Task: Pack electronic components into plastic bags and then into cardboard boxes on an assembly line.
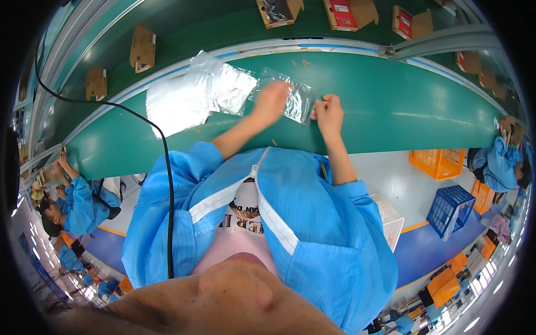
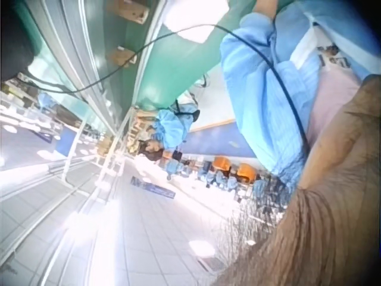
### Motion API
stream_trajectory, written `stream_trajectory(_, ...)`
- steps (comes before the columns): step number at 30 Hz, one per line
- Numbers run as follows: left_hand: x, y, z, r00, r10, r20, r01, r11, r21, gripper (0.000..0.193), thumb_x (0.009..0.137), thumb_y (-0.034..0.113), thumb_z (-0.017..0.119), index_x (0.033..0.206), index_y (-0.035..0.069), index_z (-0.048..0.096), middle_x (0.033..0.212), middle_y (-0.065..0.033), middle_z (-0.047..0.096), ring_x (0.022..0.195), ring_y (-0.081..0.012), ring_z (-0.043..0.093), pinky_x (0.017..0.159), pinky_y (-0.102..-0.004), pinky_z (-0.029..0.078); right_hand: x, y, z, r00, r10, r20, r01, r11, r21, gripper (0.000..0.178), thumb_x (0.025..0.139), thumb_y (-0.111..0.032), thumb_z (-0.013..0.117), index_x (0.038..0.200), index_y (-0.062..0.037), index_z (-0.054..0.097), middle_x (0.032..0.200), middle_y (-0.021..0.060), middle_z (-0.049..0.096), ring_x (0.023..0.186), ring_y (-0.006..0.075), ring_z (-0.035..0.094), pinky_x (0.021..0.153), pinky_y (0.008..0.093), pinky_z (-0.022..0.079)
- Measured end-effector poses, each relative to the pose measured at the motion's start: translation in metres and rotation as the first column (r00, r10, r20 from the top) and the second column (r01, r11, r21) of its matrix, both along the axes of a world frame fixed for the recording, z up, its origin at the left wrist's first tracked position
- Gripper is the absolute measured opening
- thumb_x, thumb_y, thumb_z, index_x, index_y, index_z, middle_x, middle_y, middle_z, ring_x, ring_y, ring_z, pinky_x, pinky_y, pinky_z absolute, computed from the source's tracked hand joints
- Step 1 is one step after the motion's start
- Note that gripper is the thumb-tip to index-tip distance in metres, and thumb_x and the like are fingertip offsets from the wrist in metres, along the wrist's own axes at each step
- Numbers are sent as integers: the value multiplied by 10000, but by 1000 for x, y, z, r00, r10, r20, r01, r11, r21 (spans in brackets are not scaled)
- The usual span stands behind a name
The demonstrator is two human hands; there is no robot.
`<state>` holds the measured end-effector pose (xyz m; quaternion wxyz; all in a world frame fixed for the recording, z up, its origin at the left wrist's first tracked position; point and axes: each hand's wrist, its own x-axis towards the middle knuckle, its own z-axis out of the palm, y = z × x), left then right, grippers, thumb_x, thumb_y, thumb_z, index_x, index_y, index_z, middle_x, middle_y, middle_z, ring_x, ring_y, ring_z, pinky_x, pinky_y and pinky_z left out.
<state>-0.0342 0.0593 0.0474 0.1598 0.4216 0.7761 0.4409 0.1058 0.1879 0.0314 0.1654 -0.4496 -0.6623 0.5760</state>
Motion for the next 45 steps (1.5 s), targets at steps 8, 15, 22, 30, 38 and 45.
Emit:
stream_trajectory(8,56,24,-27,860,120,496,-72,991,-114,139,893,143,573,874,5,575,713,-100,613,636,-172,601,574,-305,471,-15,-28,-9,938,-291,-189,217,917,-335,254,863,-211,672,838,-47,481,562,-2,512,391,60,443,348,209,346)
stream_trajectory(15,7,32,-12,900,-115,-420,163,983,81,148,795,142,626,867,36,553,753,-149,539,708,-338,556,611,-423,455,-4,10,6,993,102,62,-105,993,54,355,843,-271,689,980,18,534,631,29,572,474,102,538,423,256,424)
stream_trajectory(22,32,21,-25,900,-242,-362,233,970,-69,165,746,92,636,870,42,538,839,-143,520,807,-334,532,704,-438,431,-89,182,-30,994,-102,-28,100,827,554,668,739,-440,730,1112,80,539,1053,225,586,882,310,612,787,401,488)
stream_trajectory(30,1,29,-28,992,-85,-91,71,986,-152,79,755,14,534,828,-14,532,876,-231,552,805,-403,537,710,-484,445,-170,197,-28,939,-219,263,-20,731,682,415,908,-395,516,928,4,629,926,221,637,891,406,595,800,457,478)
stream_trajectory(38,-51,66,77,695,-177,-697,104,984,-146,158,667,53,596,814,25,545,892,-133,515,884,-291,524,729,-381,465,-19,139,29,989,-143,-19,90,508,856,328,912,-124,514,1235,-128,569,1083,220,601,963,317,616,783,391,495)
stream_trajectory(45,-8,35,4,766,-375,-522,193,909,-370,159,697,28,558,854,9,536,948,-142,508,907,-301,514,754,-378,473,36,80,34,925,52,377,-379,52,924,420,736,-82,584,1127,-222,649,1335,121,466,1029,278,532,818,365,431)
